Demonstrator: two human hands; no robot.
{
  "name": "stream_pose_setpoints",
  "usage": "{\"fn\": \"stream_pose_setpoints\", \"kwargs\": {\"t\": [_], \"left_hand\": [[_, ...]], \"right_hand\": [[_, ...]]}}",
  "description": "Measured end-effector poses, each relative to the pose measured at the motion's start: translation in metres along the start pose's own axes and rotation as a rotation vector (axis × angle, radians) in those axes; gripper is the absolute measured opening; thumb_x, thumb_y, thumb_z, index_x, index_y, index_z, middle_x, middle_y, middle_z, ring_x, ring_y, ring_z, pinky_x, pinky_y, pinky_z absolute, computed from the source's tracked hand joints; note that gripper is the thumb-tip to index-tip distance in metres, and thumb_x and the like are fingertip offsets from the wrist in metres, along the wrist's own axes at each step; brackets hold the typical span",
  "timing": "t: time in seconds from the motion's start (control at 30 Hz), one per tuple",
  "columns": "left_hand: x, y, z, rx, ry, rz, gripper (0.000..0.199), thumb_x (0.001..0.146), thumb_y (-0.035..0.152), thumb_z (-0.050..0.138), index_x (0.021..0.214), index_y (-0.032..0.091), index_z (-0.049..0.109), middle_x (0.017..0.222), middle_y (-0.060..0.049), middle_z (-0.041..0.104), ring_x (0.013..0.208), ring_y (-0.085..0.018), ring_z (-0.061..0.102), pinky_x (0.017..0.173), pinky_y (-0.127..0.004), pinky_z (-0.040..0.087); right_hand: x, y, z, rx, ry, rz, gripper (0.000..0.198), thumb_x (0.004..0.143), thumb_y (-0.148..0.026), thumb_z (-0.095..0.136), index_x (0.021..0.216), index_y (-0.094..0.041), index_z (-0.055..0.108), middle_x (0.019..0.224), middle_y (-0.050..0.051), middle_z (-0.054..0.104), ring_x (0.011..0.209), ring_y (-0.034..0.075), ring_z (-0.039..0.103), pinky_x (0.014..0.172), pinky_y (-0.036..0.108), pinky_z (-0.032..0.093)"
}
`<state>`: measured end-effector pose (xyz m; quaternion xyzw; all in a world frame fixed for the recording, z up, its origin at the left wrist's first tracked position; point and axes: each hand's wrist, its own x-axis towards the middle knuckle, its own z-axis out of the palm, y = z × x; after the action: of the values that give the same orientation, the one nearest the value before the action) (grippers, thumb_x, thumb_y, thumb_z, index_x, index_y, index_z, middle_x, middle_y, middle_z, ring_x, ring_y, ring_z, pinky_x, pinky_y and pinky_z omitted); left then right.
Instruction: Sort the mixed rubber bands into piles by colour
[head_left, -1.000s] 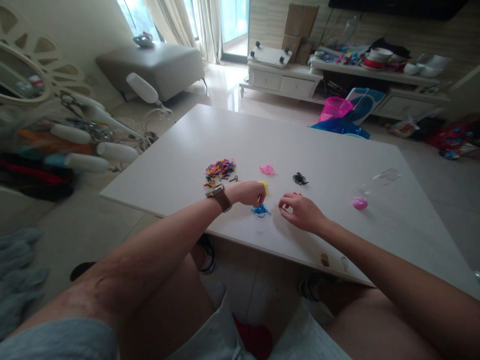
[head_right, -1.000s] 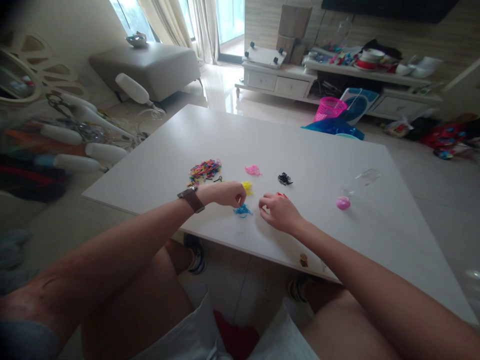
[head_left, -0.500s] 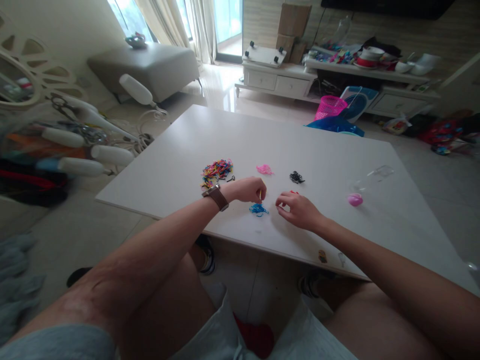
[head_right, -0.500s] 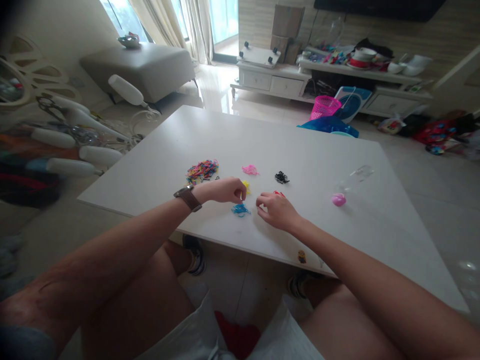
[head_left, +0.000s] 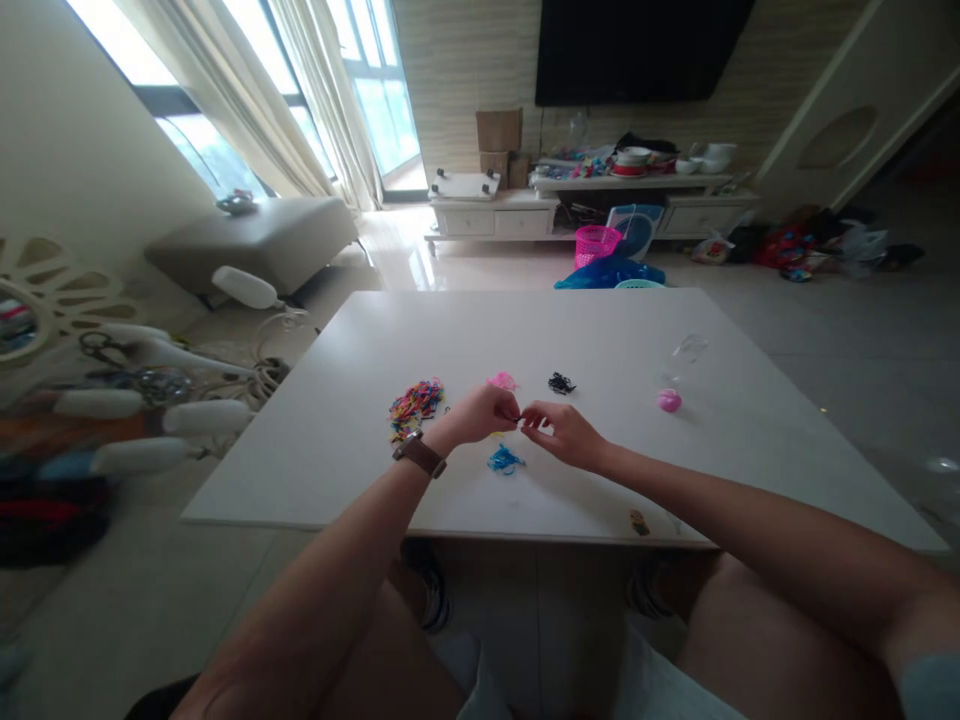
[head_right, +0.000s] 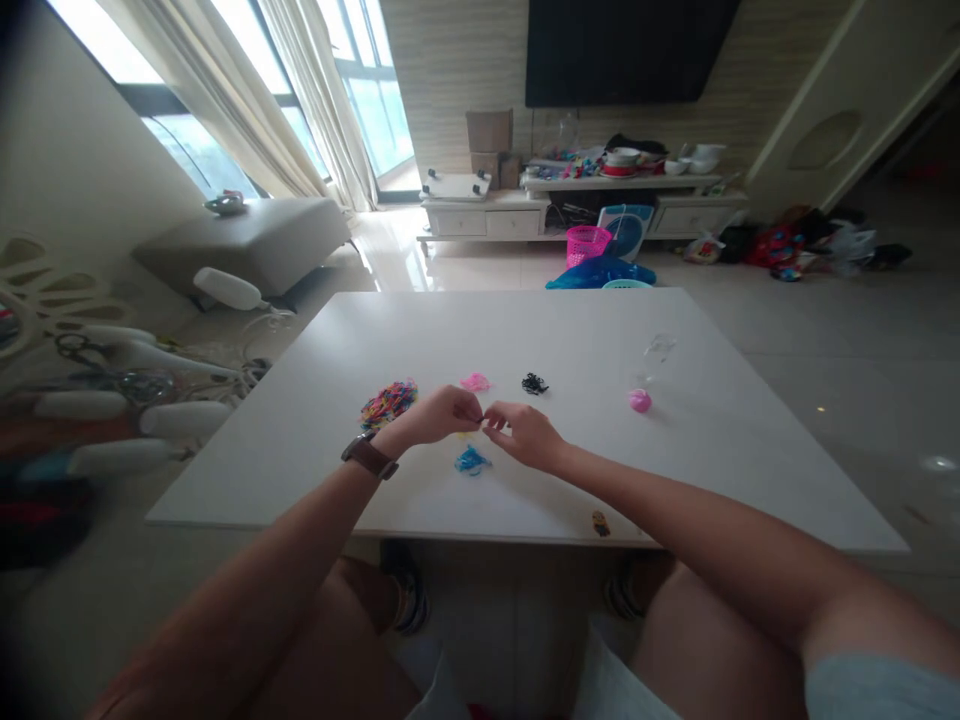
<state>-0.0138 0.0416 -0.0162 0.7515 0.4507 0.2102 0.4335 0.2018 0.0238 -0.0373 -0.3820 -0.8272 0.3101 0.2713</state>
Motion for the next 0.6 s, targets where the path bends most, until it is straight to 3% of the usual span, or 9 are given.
{"fn": "stream_pose_setpoints", "kwargs": {"t": [0.23, 0.37, 0.6], "left_hand": [[0.000, 0.011, -0.003, 0.082, 0.059, 0.002, 0.013, 0.071, 0.012, 0.069, 0.084, 0.016, 0.066, 0.073, -0.003, 0.071, 0.069, -0.015, 0.066, 0.062, -0.024, 0.049], [-0.007, 0.012, -0.017, 0.230, 0.115, -0.037, 0.014, 0.072, 0.010, 0.067, 0.084, 0.017, 0.067, 0.074, -0.003, 0.072, 0.070, -0.016, 0.067, 0.064, -0.026, 0.050], [-0.030, 0.020, -0.047, 0.402, 0.175, -0.093, 0.010, 0.074, 0.012, 0.068, 0.079, 0.017, 0.073, 0.081, -0.006, 0.075, 0.077, -0.018, 0.069, 0.072, -0.029, 0.052]], "right_hand": [[0.009, -0.008, 0.003, 0.171, 0.128, 0.039, 0.009, 0.087, -0.024, 0.060, 0.085, -0.019, 0.068, 0.077, 0.001, 0.071, 0.070, 0.015, 0.064, 0.069, 0.028, 0.050], [0.018, -0.003, 0.009, 0.165, 0.181, 0.060, 0.009, 0.085, -0.026, 0.063, 0.084, -0.019, 0.069, 0.077, 0.002, 0.072, 0.071, 0.016, 0.065, 0.071, 0.030, 0.052], [0.045, 0.031, 0.005, -0.007, 0.271, 0.319, 0.008, 0.079, -0.020, 0.066, 0.078, -0.016, 0.073, 0.077, 0.004, 0.075, 0.073, 0.016, 0.066, 0.070, 0.028, 0.050]]}}
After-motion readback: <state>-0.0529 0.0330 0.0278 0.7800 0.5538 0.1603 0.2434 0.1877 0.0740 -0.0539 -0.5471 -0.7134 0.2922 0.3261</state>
